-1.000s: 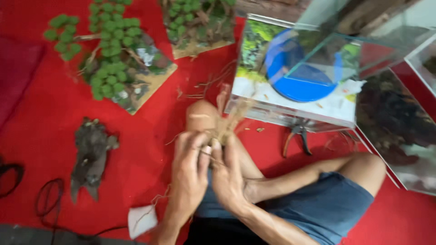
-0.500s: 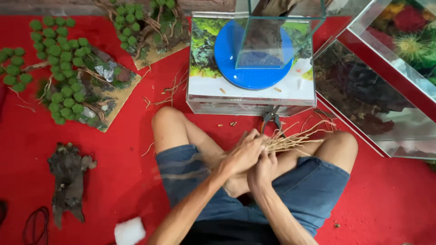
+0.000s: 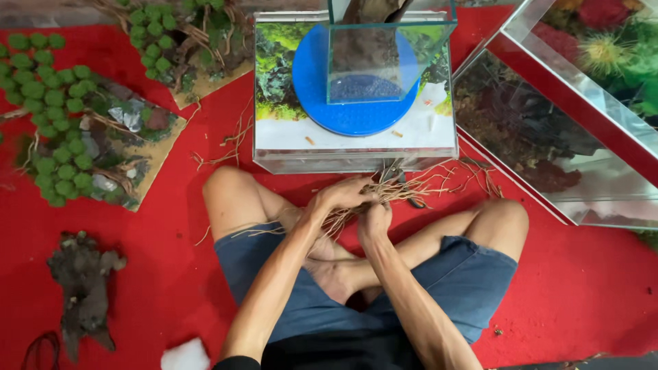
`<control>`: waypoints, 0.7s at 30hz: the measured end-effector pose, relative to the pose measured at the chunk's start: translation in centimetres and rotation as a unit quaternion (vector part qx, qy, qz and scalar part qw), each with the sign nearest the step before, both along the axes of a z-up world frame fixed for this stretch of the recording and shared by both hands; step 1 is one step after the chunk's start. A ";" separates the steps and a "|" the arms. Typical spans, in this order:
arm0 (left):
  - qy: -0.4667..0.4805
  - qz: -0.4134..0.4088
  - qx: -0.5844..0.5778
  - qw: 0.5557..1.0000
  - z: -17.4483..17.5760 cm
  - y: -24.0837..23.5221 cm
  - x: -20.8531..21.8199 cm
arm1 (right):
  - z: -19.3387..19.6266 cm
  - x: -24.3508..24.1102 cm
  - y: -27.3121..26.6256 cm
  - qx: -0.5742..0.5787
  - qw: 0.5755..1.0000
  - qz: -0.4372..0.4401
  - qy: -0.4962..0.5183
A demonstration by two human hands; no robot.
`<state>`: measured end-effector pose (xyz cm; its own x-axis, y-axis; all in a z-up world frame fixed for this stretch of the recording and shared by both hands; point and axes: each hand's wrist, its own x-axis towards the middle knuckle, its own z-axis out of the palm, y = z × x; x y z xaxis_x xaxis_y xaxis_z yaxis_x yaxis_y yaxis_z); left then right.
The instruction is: The person sits on a red mat and assembles a small aquascape by attaching a piece of driftwood to a larger branch using a white adhesive. They then gather and arrange thin twigs on the floor before placing them into the glass tank.
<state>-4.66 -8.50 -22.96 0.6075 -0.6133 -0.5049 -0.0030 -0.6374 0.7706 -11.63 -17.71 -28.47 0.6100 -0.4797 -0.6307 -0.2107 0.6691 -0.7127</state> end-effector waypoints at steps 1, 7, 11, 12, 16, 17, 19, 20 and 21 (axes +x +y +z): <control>0.002 0.000 0.000 1.000 0.1 0.9 0.0 | -0.5 -0.8 -0.2 0.000 1.000 0.000 0.002; 0.114 0.022 -0.005 0.993 0.4 3.3 -0.5 | 3.3 -2.9 -4.5 0.078 0.964 0.238 0.085; 0.050 -0.029 0.010 0.998 -1.3 1.7 -1.8 | 9.8 -2.1 -5.7 0.132 0.918 0.346 0.140; 0.015 -0.004 0.015 1.000 -1.7 1.1 -1.9 | 10.7 -2.0 -6.1 0.107 0.893 0.407 0.157; -0.004 0.068 0.010 0.998 -2.8 -0.1 -3.2 | 9.6 -1.3 -9.3 -0.232 0.772 0.584 0.100; -0.027 0.029 0.035 0.999 -2.6 -0.5 -3.3 | 8.5 -0.3 -10.5 -0.450 0.660 0.583 0.148; -0.045 -0.009 0.059 0.997 -2.1 -1.1 -3.8 | 7.5 0.9 -12.1 -0.639 0.506 0.549 0.186; -0.087 -0.041 0.078 0.992 -1.7 -1.1 -3.8 | 7.5 1.5 -12.3 -0.633 0.580 0.495 0.132; -0.129 -0.073 0.097 0.984 -1.3 -1.2 -3.8 | 7.6 2.0 -12.5 -0.620 0.649 0.435 0.076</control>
<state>-8.42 -9.74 -24.23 0.6429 -0.6113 -0.4614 -0.2857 -0.7504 0.5961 -9.59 -30.23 -20.87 0.9661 -0.1920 -0.1728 -0.2548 -0.8177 -0.5161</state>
